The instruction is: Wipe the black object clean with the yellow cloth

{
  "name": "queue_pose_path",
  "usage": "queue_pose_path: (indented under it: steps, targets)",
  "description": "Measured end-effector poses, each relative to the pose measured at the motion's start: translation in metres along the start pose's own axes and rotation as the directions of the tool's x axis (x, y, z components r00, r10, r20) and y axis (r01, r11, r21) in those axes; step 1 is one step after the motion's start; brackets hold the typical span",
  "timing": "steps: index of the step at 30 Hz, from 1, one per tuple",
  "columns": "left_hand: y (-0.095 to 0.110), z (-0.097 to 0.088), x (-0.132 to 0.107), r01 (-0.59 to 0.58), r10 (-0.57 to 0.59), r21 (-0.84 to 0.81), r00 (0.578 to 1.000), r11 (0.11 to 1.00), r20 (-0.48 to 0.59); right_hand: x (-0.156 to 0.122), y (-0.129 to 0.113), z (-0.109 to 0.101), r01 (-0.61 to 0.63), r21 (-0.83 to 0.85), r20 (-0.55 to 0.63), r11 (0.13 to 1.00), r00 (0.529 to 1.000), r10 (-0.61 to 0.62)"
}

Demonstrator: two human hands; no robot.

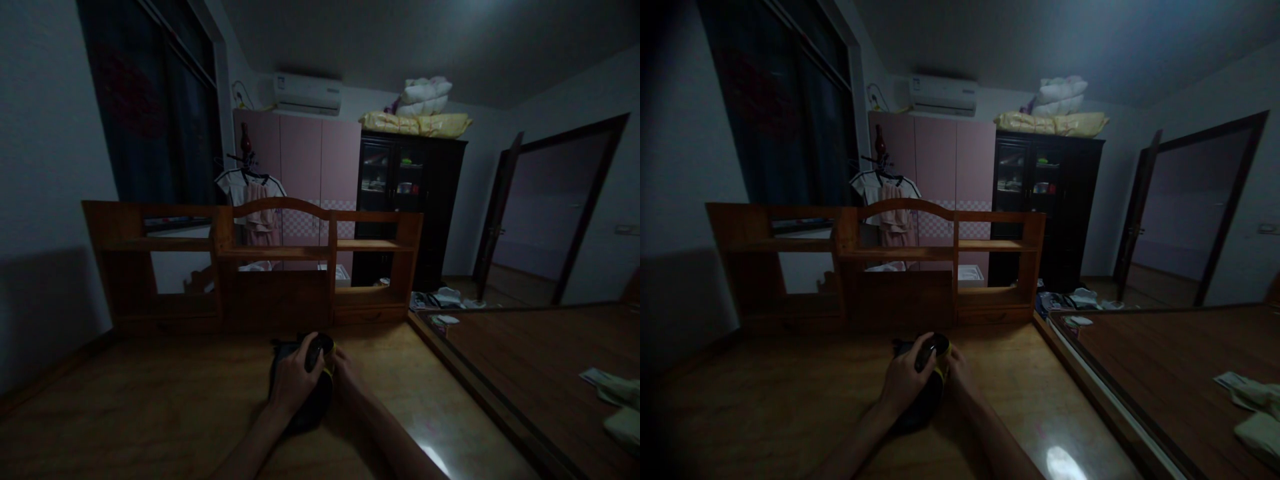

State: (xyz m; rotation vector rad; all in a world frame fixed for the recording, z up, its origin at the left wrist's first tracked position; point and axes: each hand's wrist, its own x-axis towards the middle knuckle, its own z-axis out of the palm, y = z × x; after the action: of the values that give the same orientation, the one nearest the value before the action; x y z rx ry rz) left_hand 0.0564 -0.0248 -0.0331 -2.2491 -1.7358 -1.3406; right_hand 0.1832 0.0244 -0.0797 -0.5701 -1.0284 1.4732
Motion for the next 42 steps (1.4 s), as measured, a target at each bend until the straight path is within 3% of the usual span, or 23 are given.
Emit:
queue_pose_path:
  steps: [10, 16, 23, 33, 42]
  targets:
    - [0.004, -0.004, -0.001, -0.044, 0.044, -0.026, 0.999, 0.999, 0.004, 0.0, 0.001, -0.005, 0.14, -0.185, 0.005, 0.973, 0.99, -0.142]
    - [0.005, -0.005, -0.001, -0.026, 0.024, -0.096, 1.0, 0.995, -0.015, -0.008, -0.009, 0.001, 0.064, -0.202, -0.083, 0.977, 0.993, -0.082]
    - [0.007, -0.004, -0.002, 0.043, -0.05, -0.15, 0.998, 0.988, -0.043, -0.014, -0.01, 0.003, 0.067, -0.342, -0.159, 0.937, 0.979, -0.128]
    - [0.001, 0.001, 0.0, 0.17, -0.184, -0.217, 0.982, 0.961, -0.047, -0.015, -0.015, 0.014, 0.166, -0.314, -0.014, 0.935, 0.984, -0.179]
    - [0.002, 0.001, 0.0, 0.165, -0.18, -0.212, 0.982, 0.963, -0.051, -0.009, -0.011, 0.008, 0.224, -0.329, 0.08, 0.917, 0.975, -0.209]
